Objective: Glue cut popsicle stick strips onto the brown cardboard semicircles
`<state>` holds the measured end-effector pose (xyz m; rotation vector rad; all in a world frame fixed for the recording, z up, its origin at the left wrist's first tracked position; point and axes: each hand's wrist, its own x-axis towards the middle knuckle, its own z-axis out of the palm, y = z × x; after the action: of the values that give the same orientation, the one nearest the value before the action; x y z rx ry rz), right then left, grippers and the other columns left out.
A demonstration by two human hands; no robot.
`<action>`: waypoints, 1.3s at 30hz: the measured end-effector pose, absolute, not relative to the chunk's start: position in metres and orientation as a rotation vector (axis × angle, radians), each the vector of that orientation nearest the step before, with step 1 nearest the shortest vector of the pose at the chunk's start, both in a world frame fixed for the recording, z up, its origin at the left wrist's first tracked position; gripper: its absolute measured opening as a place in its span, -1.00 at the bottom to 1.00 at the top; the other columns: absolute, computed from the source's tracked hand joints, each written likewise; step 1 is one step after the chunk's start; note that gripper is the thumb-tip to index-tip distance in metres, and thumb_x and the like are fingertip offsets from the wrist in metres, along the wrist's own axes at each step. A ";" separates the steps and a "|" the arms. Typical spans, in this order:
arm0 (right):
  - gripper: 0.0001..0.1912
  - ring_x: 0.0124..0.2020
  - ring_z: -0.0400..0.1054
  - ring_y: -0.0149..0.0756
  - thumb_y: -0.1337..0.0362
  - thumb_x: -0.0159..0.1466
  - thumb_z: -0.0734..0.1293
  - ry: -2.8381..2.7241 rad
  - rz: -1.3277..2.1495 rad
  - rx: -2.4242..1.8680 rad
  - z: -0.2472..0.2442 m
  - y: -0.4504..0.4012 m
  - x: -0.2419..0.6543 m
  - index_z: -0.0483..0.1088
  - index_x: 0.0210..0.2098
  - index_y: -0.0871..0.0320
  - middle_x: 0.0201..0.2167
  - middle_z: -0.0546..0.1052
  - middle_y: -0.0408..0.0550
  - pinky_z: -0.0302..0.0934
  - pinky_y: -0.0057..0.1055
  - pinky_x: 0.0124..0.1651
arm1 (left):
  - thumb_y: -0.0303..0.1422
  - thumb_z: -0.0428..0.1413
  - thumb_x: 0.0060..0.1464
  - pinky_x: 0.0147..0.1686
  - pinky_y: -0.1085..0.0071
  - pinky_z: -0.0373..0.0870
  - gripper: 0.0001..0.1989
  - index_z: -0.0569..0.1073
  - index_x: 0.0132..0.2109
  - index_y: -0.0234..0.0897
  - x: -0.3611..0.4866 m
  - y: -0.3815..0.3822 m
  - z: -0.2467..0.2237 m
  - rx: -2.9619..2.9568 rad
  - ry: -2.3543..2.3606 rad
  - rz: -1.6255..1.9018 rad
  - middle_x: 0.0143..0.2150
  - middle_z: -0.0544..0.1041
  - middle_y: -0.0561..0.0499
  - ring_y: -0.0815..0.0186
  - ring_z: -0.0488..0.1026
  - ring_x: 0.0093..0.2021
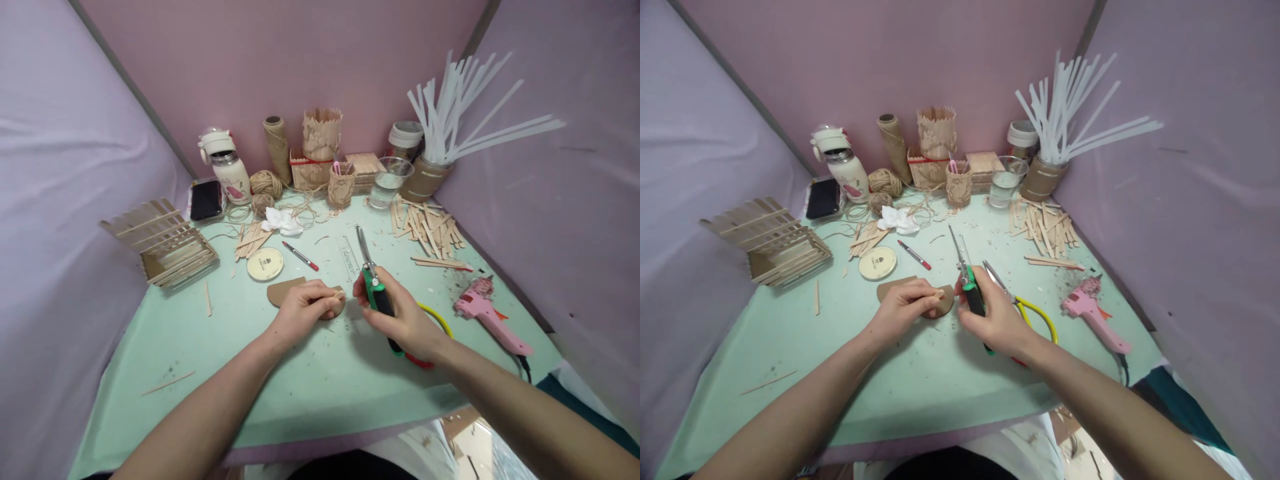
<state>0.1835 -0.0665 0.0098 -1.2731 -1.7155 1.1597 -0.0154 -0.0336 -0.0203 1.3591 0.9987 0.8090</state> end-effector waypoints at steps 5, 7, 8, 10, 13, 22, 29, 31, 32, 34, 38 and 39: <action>-0.63 -0.20 0.31 -0.23 0.37 0.09 0.28 -1.866 1.130 -1.302 0.006 -0.068 0.179 0.24 -0.09 0.10 -0.24 0.41 -0.12 0.20 -0.29 -0.11 | -0.22 0.29 -0.06 -0.43 0.43 0.20 -0.69 0.49 -0.59 -0.35 -0.015 -0.032 -0.020 1.083 0.943 0.865 -0.56 0.34 0.04 0.39 0.27 -0.45; -0.63 -0.24 0.31 -0.24 0.37 0.09 0.27 -1.877 1.136 -1.342 0.005 -0.069 0.179 0.23 -0.08 0.10 -0.25 0.42 -0.13 0.20 -0.32 -0.15 | -0.18 0.34 -0.13 -0.44 0.44 0.18 -0.68 0.51 -0.56 -0.36 -0.014 -0.031 -0.021 0.952 0.917 0.861 -0.59 0.32 0.05 0.39 0.26 -0.47; -0.63 -0.25 0.31 -0.25 0.37 0.10 0.26 -1.871 1.143 -1.355 0.004 -0.070 0.179 0.23 -0.08 0.10 -0.25 0.42 -0.13 0.21 -0.32 -0.16 | -0.17 0.36 -0.16 -0.44 0.44 0.18 -0.68 0.54 -0.51 -0.37 -0.014 -0.031 -0.022 0.905 0.910 0.855 -0.60 0.33 0.05 0.39 0.27 -0.46; -0.61 -0.23 0.33 -0.24 0.37 0.11 0.24 -1.856 1.150 -1.375 0.000 -0.073 0.177 0.21 -0.04 0.10 -0.24 0.43 -0.12 0.23 -0.31 -0.15 | -0.16 0.38 -0.19 -0.44 0.44 0.18 -0.66 0.59 -0.43 -0.38 -0.014 -0.031 -0.023 0.846 0.907 0.851 -0.60 0.36 0.05 0.39 0.28 -0.47; -0.56 -0.16 0.35 -0.18 0.37 0.10 0.24 -1.855 1.069 -1.423 -0.008 -0.080 0.171 0.19 0.00 0.10 -0.17 0.43 -0.06 0.25 -0.25 -0.09 | -0.17 0.40 -0.20 -0.45 0.46 0.15 -0.65 0.60 -0.37 -0.40 -0.013 -0.031 -0.025 0.799 0.899 0.860 -0.57 0.40 0.04 0.43 0.28 -0.50; -0.59 -0.12 0.27 -0.02 0.37 0.09 0.27 -1.920 0.538 -1.587 -0.033 -0.096 0.141 0.18 -0.05 0.13 -0.19 0.35 0.06 0.23 -0.08 -0.09 | -0.21 0.36 -0.10 -0.44 0.51 0.19 -0.71 0.54 -0.45 -0.37 -0.010 -0.034 -0.033 0.756 0.848 1.008 -0.51 0.42 0.06 0.47 0.30 -0.47; -0.57 -0.16 0.27 -0.01 0.35 0.06 0.27 -1.910 0.470 -1.636 -0.032 -0.097 0.131 0.18 -0.06 0.13 -0.21 0.34 0.05 0.22 -0.08 -0.13 | -0.20 0.35 -0.12 -0.49 0.47 0.22 -0.72 0.55 -0.42 -0.36 -0.008 -0.036 -0.033 0.733 0.898 1.036 -0.52 0.44 0.05 0.43 0.30 -0.51; -0.57 -0.16 0.27 -0.02 0.36 0.06 0.27 -1.910 0.467 -1.620 -0.031 -0.097 0.129 0.17 -0.06 0.11 -0.22 0.35 0.04 0.21 -0.10 -0.14 | -0.19 0.36 -0.14 -0.50 0.46 0.24 -0.71 0.55 -0.43 -0.36 -0.007 -0.036 -0.031 0.731 0.910 1.037 -0.52 0.47 0.03 0.41 0.33 -0.51; -0.56 -0.16 0.27 -0.02 0.37 0.06 0.27 -1.909 0.468 -1.614 -0.031 -0.098 0.129 0.17 -0.06 0.11 -0.22 0.35 0.04 0.21 -0.10 -0.14 | -0.19 0.36 -0.15 -0.49 0.45 0.25 -0.71 0.56 -0.43 -0.35 -0.006 -0.037 -0.031 0.733 0.916 1.037 -0.52 0.48 0.03 0.39 0.34 -0.51; -0.56 -0.16 0.27 -0.02 0.37 0.06 0.27 -1.905 0.477 -1.616 -0.030 -0.098 0.127 0.17 -0.06 0.11 -0.22 0.35 0.05 0.20 -0.10 -0.14 | -0.20 0.35 -0.15 -0.49 0.44 0.26 -0.72 0.56 -0.44 -0.35 -0.006 -0.037 -0.030 0.739 0.927 1.040 -0.52 0.49 0.03 0.38 0.35 -0.51; -0.57 -0.15 0.26 -0.01 0.35 0.06 0.27 -1.907 0.490 -1.651 -0.029 -0.099 0.125 0.18 -0.06 0.14 -0.21 0.34 0.06 0.20 -0.09 -0.12 | -0.25 0.34 -0.13 -0.47 0.46 0.24 -0.78 0.57 -0.43 -0.33 -0.004 -0.037 -0.032 0.751 0.918 1.087 -0.51 0.50 0.05 0.42 0.32 -0.51; -0.57 -0.15 0.26 -0.01 0.35 0.06 0.27 -1.909 0.488 -1.661 -0.029 -0.099 0.125 0.18 -0.06 0.14 -0.21 0.34 0.06 0.20 -0.09 -0.12 | -0.26 0.34 -0.12 -0.46 0.46 0.24 -0.79 0.58 -0.43 -0.33 -0.004 -0.037 -0.032 0.752 0.915 1.104 -0.50 0.50 0.05 0.42 0.31 -0.51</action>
<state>0.1252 -0.0986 -0.0293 -1.6606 -1.9087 0.4875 -0.0041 -0.0369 -0.0325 0.7519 0.9155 1.1043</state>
